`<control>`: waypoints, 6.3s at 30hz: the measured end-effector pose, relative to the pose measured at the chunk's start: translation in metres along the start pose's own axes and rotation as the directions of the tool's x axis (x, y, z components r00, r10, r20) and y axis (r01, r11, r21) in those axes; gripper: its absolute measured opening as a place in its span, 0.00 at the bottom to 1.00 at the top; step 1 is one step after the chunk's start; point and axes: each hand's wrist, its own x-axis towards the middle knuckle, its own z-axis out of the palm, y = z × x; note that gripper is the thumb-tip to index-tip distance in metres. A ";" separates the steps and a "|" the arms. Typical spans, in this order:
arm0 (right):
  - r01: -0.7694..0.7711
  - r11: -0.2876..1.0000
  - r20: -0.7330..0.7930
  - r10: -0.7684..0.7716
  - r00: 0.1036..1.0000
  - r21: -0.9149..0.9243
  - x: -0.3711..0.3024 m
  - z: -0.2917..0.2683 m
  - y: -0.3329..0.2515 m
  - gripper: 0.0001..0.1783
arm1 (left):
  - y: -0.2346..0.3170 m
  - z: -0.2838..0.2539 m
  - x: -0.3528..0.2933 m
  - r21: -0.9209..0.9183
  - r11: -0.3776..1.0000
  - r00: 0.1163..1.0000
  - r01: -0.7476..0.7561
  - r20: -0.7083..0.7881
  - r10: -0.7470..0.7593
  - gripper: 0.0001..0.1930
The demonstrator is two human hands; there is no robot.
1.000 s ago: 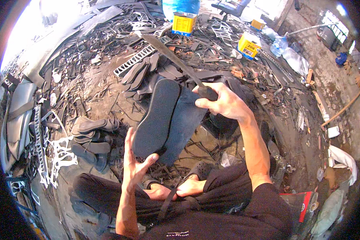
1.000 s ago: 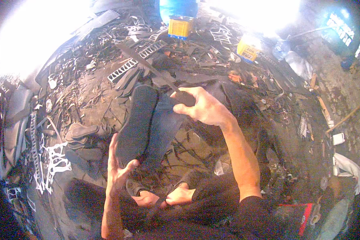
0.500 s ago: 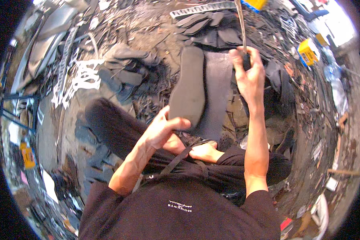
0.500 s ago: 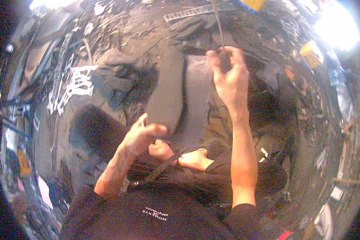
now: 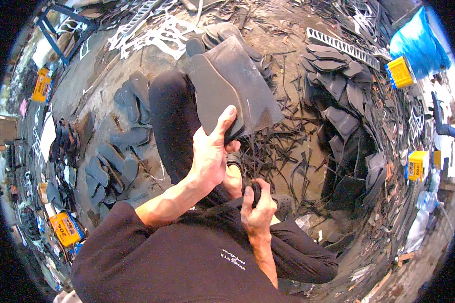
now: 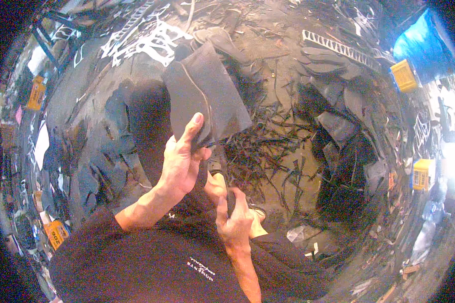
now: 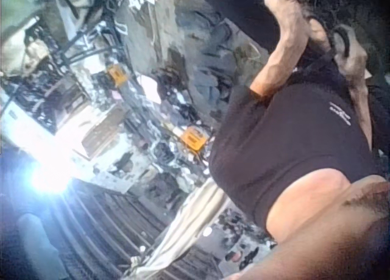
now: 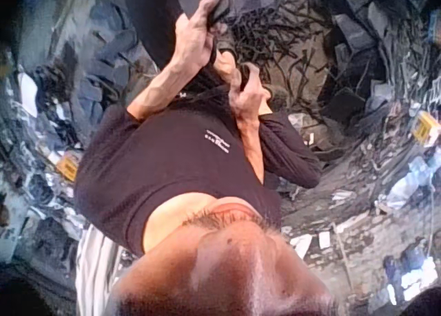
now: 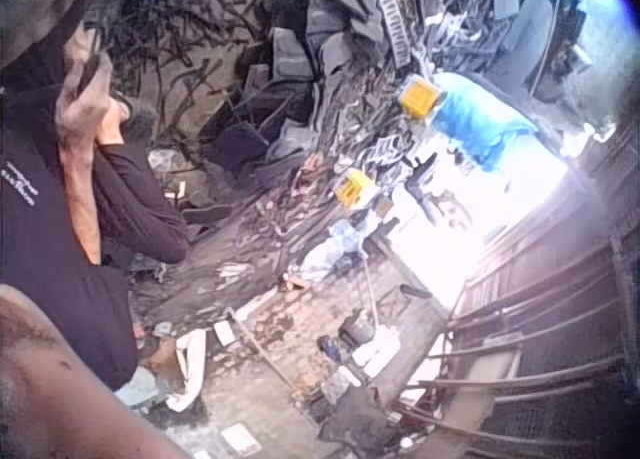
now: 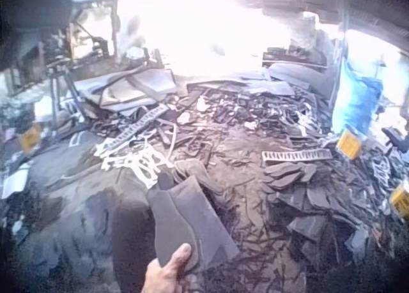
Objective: The person sits on the floor and uses a knife to trim the edges of black rubber shoe insoles. They pick up insoles one at a time, cut along the perimeter, and place the trimmed pieces aside.
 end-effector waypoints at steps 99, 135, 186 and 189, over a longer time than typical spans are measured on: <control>0.032 0.999 -0.091 -0.033 0.995 -0.022 -0.014 -0.034 0.014 0.30 | 0.030 -0.021 -0.024 0.329 0.923 0.753 0.201 0.551 -0.360 0.16; 0.069 0.998 -0.237 -0.070 0.969 -0.011 0.002 0.005 0.011 0.27 | -0.003 0.016 -0.033 -0.162 0.980 0.976 0.119 0.198 -0.086 0.23; -0.139 0.970 0.102 0.121 0.987 0.199 0.029 -0.027 -0.005 0.23 | 0.034 -0.002 -0.001 0.493 0.867 0.881 -0.069 0.438 -0.179 0.22; -0.123 0.965 0.058 0.113 0.992 0.230 0.073 -0.032 -0.020 0.24 | 0.039 -0.005 -0.004 0.592 0.805 0.766 -0.044 0.537 -0.354 0.20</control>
